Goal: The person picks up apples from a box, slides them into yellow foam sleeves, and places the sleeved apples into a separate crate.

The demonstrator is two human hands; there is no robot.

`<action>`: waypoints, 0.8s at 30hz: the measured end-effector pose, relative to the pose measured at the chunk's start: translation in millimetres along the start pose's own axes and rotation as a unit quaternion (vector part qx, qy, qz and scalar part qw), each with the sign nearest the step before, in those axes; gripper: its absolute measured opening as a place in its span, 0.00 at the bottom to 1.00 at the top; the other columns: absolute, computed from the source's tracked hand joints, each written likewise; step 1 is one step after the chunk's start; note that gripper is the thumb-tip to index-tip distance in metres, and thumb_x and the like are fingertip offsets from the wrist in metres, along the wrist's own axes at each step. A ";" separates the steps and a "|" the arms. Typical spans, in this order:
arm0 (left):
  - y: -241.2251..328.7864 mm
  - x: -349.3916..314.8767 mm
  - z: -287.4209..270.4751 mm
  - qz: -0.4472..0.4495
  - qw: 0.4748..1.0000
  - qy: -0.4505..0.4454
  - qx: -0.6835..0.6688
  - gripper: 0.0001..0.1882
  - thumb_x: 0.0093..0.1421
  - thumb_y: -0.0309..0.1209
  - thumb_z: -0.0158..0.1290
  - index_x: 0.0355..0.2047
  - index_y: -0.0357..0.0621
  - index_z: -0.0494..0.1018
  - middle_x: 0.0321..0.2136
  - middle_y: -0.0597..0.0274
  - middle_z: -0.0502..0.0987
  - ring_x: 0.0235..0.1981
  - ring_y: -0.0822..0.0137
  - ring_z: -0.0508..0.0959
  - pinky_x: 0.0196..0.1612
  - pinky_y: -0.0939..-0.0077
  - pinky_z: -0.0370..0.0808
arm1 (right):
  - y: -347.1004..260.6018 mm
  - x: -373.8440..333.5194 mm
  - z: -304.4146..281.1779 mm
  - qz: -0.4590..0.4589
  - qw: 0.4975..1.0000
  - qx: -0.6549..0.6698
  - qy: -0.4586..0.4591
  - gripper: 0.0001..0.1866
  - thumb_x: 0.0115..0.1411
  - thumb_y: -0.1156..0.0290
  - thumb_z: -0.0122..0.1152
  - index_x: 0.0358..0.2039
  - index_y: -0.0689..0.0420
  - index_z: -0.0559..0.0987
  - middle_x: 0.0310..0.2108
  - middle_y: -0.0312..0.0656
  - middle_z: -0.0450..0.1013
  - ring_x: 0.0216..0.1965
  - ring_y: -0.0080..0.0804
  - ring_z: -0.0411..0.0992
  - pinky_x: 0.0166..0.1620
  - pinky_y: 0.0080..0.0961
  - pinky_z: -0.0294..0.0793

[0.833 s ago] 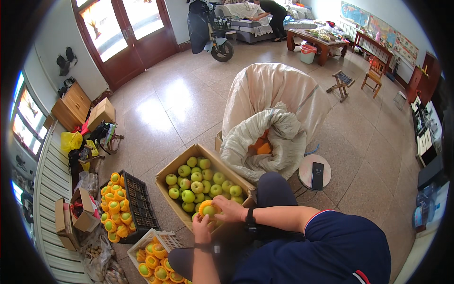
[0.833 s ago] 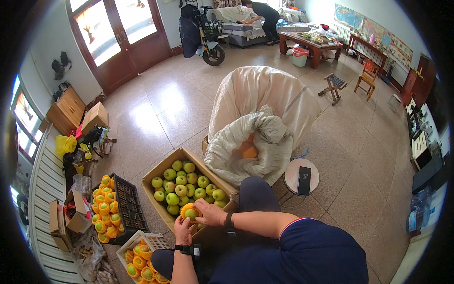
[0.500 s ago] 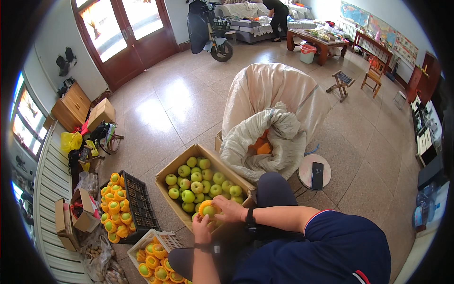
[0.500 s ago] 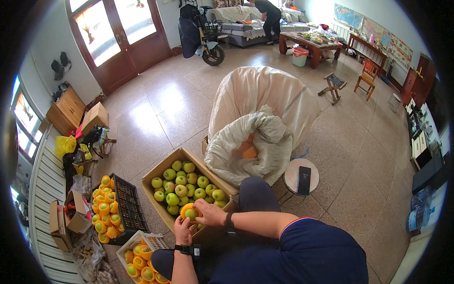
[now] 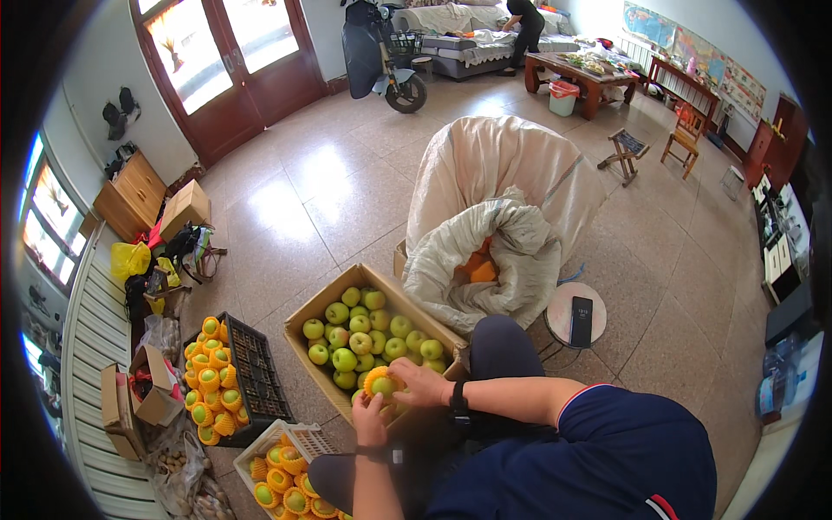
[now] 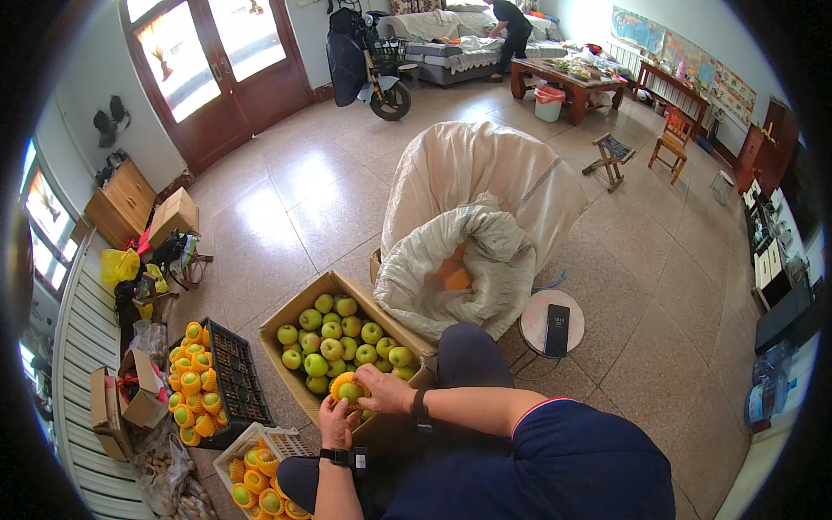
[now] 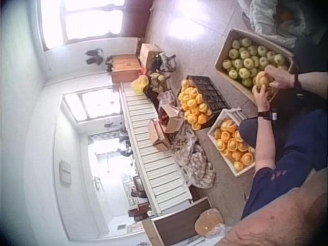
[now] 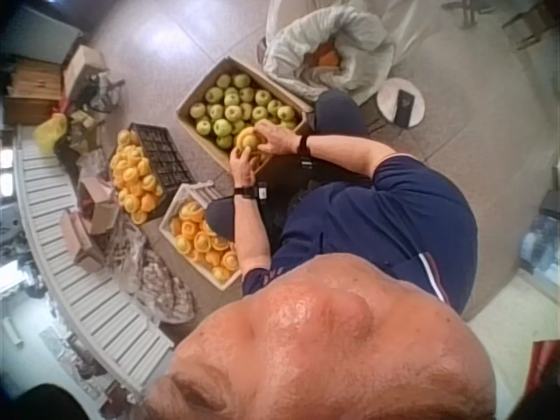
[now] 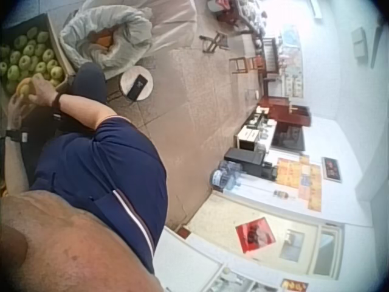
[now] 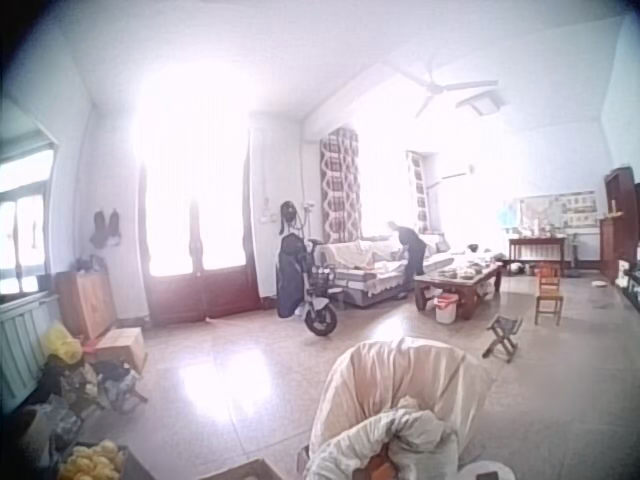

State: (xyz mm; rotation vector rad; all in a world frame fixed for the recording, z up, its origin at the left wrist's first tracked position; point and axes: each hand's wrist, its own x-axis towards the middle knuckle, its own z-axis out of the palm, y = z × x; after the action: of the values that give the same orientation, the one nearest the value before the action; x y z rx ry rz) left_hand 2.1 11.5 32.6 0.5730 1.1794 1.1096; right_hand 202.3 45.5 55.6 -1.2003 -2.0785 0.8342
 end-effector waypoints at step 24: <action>2.3 -2.0 2.0 -0.003 1.000 0.002 0.002 0.19 0.69 0.25 0.54 0.57 0.41 0.64 0.51 0.56 0.75 0.45 0.64 0.80 0.45 0.63 0.82 | 0.1 0.0 0.2 -0.002 1.000 0.000 -0.003 0.28 0.59 0.60 0.67 0.56 0.59 0.72 0.54 0.48 0.69 0.50 0.48 0.76 0.51 0.40 0.79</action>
State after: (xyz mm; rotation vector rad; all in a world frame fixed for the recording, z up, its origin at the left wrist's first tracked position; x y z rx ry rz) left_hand 3.2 11.0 36.1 0.5699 1.1862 1.1042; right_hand 202.2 45.4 55.4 -1.1952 -2.0834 0.8377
